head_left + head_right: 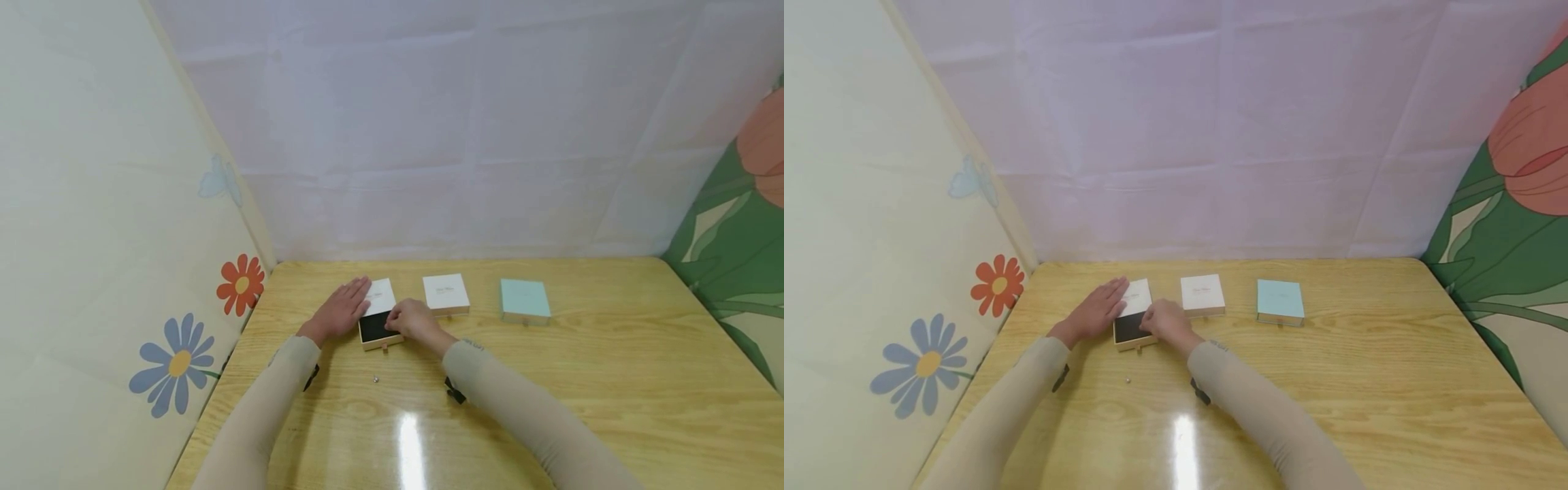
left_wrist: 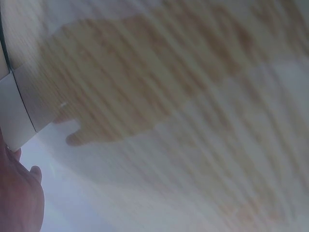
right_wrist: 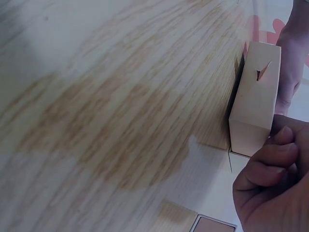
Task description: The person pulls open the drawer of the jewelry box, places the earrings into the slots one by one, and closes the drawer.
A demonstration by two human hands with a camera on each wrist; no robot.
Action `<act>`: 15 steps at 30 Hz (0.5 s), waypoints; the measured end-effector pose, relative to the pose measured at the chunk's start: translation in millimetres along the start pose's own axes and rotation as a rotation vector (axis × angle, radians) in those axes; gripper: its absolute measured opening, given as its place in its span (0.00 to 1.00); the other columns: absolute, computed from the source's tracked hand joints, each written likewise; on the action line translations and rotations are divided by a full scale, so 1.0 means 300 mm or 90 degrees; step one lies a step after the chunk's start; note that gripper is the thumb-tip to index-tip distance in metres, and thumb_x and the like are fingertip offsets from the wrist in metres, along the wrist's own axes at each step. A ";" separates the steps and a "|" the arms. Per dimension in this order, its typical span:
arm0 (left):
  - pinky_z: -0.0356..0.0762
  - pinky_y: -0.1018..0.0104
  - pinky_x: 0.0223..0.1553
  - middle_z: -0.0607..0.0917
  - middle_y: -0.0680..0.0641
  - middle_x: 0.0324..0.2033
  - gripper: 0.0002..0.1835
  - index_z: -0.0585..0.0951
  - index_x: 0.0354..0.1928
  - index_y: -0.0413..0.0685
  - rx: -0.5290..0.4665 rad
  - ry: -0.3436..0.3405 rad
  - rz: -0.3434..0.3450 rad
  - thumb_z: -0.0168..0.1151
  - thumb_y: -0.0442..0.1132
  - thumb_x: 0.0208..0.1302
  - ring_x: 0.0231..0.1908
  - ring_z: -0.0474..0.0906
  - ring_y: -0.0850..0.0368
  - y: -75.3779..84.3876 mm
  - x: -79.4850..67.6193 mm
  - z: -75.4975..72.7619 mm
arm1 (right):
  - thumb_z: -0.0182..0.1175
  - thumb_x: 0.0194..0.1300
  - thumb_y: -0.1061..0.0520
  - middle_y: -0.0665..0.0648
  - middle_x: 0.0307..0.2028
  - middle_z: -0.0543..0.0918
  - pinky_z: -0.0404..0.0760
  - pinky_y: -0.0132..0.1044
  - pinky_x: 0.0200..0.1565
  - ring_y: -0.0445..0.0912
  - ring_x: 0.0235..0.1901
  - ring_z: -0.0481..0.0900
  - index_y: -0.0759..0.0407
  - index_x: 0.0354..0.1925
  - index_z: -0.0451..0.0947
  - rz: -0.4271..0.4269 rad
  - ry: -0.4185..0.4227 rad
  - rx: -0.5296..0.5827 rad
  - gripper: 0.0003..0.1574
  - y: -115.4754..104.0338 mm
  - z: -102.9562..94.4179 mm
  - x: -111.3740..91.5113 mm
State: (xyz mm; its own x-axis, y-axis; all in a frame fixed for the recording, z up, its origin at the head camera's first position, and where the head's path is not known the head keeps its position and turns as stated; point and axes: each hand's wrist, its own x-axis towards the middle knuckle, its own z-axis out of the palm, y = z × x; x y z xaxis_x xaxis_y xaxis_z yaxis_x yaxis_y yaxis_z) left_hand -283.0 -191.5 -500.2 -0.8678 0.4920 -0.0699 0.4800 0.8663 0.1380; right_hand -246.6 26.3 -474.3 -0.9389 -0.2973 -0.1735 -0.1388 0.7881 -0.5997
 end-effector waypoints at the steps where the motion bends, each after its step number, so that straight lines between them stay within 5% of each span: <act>1: 0.45 0.46 0.79 0.47 0.46 0.80 0.34 0.44 0.80 0.46 -0.002 0.001 0.001 0.30 0.54 0.82 0.80 0.43 0.46 0.000 0.000 0.000 | 0.68 0.65 0.50 0.48 0.34 0.88 0.77 0.32 0.32 0.41 0.30 0.78 0.50 0.33 0.89 -0.004 0.002 -0.008 0.07 0.001 0.000 0.000; 15: 0.44 0.47 0.80 0.46 0.48 0.81 0.34 0.43 0.80 0.49 -0.006 -0.010 -0.008 0.29 0.55 0.82 0.80 0.42 0.48 0.003 0.000 -0.007 | 0.69 0.65 0.50 0.47 0.34 0.86 0.76 0.33 0.33 0.42 0.30 0.77 0.47 0.32 0.87 -0.012 0.014 -0.030 0.05 0.004 0.004 -0.001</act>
State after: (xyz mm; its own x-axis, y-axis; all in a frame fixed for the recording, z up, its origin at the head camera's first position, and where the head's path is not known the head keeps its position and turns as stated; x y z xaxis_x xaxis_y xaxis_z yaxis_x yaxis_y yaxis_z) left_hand -282.8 -190.9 -498.0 -0.8713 0.4829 -0.0871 0.4683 0.8713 0.1466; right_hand -246.2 26.7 -475.9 -0.9428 -0.3004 -0.1447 -0.1706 0.8073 -0.5649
